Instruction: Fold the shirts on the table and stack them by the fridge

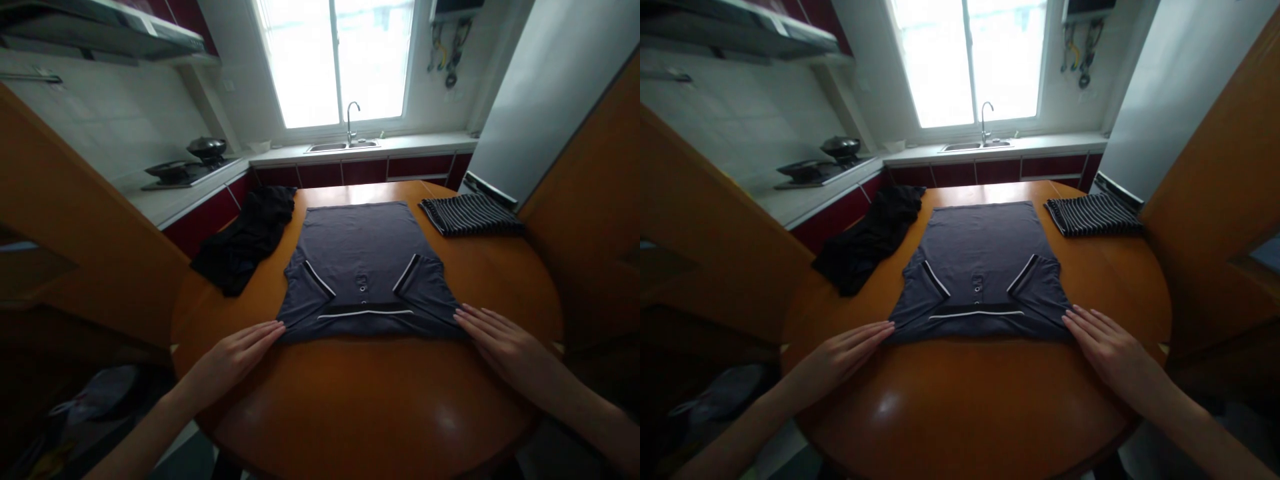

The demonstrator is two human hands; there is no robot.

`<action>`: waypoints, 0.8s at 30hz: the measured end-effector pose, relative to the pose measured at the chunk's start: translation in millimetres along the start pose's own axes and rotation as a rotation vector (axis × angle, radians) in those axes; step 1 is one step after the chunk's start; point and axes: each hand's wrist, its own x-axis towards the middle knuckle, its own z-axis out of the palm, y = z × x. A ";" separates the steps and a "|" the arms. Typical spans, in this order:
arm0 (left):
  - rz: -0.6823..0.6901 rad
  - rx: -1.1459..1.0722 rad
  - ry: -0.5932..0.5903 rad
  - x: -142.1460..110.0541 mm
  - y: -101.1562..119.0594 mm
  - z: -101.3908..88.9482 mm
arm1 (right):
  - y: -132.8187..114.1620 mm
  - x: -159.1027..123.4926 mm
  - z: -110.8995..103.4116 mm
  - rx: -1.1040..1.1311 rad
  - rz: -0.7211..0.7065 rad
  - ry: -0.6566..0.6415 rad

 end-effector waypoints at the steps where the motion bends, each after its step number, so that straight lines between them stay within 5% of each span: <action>1: 0.002 -0.003 0.005 -0.2 -1.3 -0.2 | 1.8 -1.6 -0.5 0.013 0.010 0.000; 12: -0.076 -0.235 0.190 13.8 -10.7 8.2 | 19.5 -2.7 5.2 0.370 0.251 0.067; 19: -0.310 -0.478 0.175 32.6 -22.4 -9.7 | 31.9 21.2 -7.2 0.740 0.455 0.041; 24: -0.502 -0.506 0.239 47.9 -41.7 -14.4 | 40.9 51.5 -27.0 0.774 0.557 0.034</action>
